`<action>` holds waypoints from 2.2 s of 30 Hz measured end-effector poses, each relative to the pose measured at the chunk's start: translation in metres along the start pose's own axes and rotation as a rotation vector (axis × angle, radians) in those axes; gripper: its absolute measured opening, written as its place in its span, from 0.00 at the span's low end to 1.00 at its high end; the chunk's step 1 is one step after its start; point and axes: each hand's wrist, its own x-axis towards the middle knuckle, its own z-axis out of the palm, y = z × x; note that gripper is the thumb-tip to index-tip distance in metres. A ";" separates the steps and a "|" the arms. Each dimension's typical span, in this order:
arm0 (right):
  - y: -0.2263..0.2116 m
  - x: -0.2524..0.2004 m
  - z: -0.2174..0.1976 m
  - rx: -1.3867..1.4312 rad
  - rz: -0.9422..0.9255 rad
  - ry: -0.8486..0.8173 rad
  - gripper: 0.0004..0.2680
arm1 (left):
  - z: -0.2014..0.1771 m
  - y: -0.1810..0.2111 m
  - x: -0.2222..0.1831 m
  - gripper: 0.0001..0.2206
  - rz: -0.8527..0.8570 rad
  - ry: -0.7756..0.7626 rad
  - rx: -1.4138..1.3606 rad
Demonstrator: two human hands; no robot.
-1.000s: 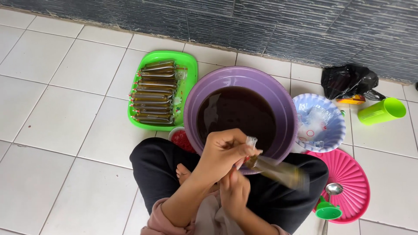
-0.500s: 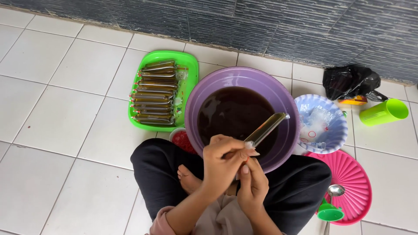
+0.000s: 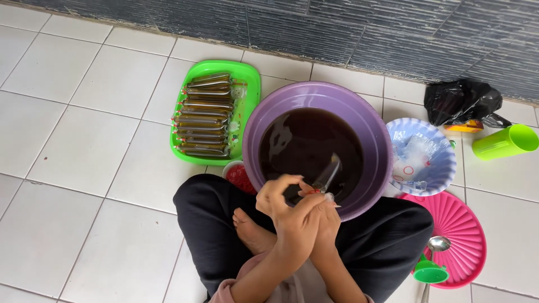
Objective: Fill plastic sleeves with liquid using a funnel and ladle, then seal them with rubber bands.
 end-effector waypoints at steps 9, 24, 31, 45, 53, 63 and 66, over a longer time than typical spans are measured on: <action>-0.006 -0.004 -0.022 0.504 0.184 0.113 0.13 | 0.041 -0.090 -0.009 0.07 -1.083 -0.606 -1.010; 0.028 -0.001 -0.039 1.360 0.580 -0.031 0.13 | 0.028 -0.108 -0.017 0.07 -1.032 -0.392 -1.203; 0.029 0.025 -0.052 1.516 1.004 -0.027 0.13 | 0.002 -0.082 -0.006 0.08 -0.974 -0.481 -1.081; 0.003 0.027 -0.056 0.832 0.813 -0.271 0.07 | 0.012 -0.039 0.020 0.03 -0.233 -0.780 -0.476; -0.001 0.038 -0.064 0.529 0.711 -0.143 0.07 | -0.009 -0.024 0.041 0.06 -0.304 -0.881 -0.624; -0.008 0.066 -0.088 0.189 0.467 -0.496 0.06 | -0.026 -0.012 0.090 0.09 -0.249 -1.153 -0.486; -0.015 0.080 -0.097 0.199 0.398 -0.510 0.05 | -0.027 -0.013 0.103 0.08 -0.161 -1.174 -0.542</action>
